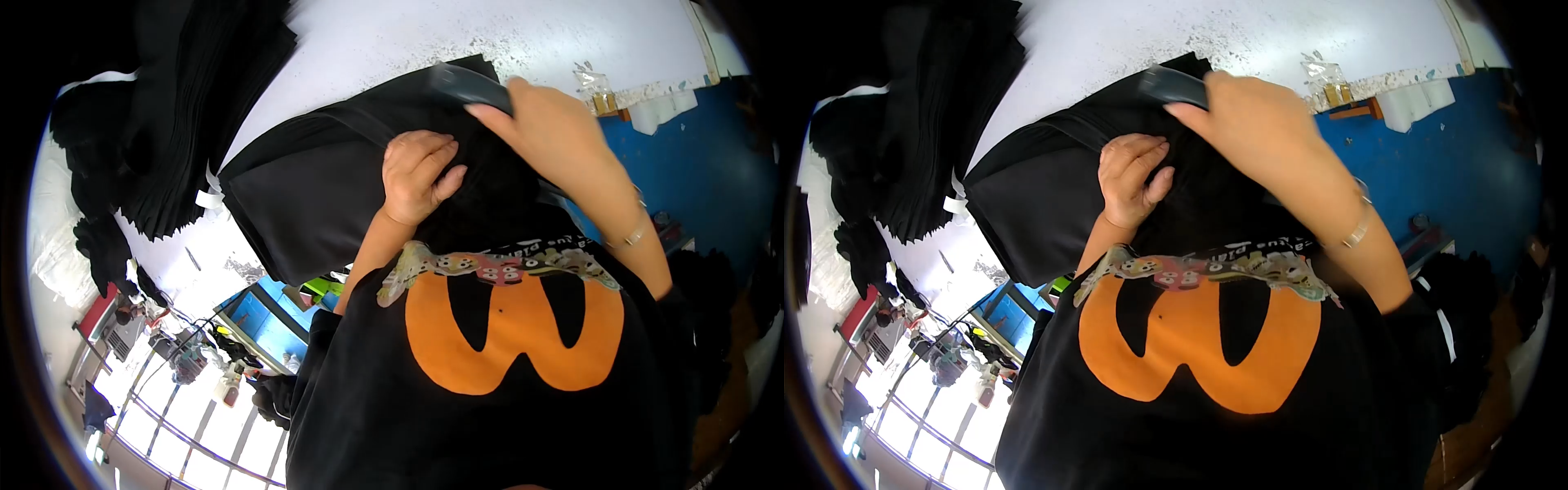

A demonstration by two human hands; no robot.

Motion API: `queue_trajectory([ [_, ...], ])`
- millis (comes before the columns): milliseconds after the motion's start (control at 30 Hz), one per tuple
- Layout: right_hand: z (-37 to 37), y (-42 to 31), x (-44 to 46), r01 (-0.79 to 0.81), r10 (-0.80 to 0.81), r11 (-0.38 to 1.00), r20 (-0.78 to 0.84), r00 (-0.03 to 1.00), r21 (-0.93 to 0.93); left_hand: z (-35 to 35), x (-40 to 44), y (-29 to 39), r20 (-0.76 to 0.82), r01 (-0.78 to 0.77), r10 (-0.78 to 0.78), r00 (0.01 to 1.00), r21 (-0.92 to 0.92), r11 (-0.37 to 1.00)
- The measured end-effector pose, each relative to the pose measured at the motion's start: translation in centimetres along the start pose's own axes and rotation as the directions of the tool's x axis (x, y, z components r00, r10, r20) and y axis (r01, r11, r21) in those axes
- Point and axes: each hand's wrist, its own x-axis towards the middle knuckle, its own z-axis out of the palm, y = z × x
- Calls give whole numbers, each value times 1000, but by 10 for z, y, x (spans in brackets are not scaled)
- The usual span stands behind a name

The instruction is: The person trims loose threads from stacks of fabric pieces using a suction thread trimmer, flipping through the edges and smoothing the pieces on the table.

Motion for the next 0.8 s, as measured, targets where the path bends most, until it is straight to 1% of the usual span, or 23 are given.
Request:
queue_trajectory([
  [67,24,-10,20,41,-33,998,-135,990,54,-1,3,-1,5,-12,12,1000,18,1000],
  [133,31,0,20,39,-32,999,-165,986,38,-7,6,1,55,1,-2,998,18,1000],
  [200,16,16,-7,-56,47,998,-231,972,-36,-15,12,2,76,7,-7,997,-2,1000],
  [233,1,26,-21,-193,201,978,-113,973,77,-17,13,1,80,58,-56,995,-20,998],
  [267,-7,39,-35,-199,217,967,-106,970,159,-17,14,3,85,111,-107,991,-38,993],
  [333,-6,48,-40,-236,243,960,-31,969,149,-15,29,8,141,325,-336,931,93,941],
  [367,0,50,-33,-249,256,957,-33,966,152,-8,45,6,67,342,-355,932,153,927],
  [400,10,49,-20,-190,207,966,-88,974,174,1,60,2,-6,360,-367,930,216,908],
  [433,15,49,-13,-127,157,973,-147,977,195,6,69,-3,5,350,-360,933,218,911],
  [500,15,54,-17,-136,173,963,-146,974,232,14,86,-15,47,362,-418,907,418,833],
  [533,15,56,-20,-140,179,956,-132,975,259,15,88,-21,63,345,-408,911,425,837],
  [567,7,58,-35,-185,220,918,-63,973,352,16,85,-28,138,333,-406,903,374,866],
  [600,5,62,-45,-196,234,910,-63,970,366,18,83,-33,211,326,-402,891,320,890],
  [633,4,68,-53,-223,240,898,3,971,379,20,81,-31,176,362,-426,887,308,880],
  [667,5,71,-58,-255,248,885,69,966,390,22,80,-33,195,349,-418,887,307,885],
  [700,7,70,-52,-231,235,897,36,971,376,23,79,-34,144,316,-364,920,276,908],
  [733,12,67,-42,-249,254,887,38,966,390,24,79,-33,90,280,-310,946,247,928],
  [767,18,64,-28,-199,231,891,-32,972,408,24,84,-28,110,269,-313,943,297,916],
  [800,23,66,-18,-144,208,894,-109,972,424,24,85,-27,131,248,-297,946,302,921],
])
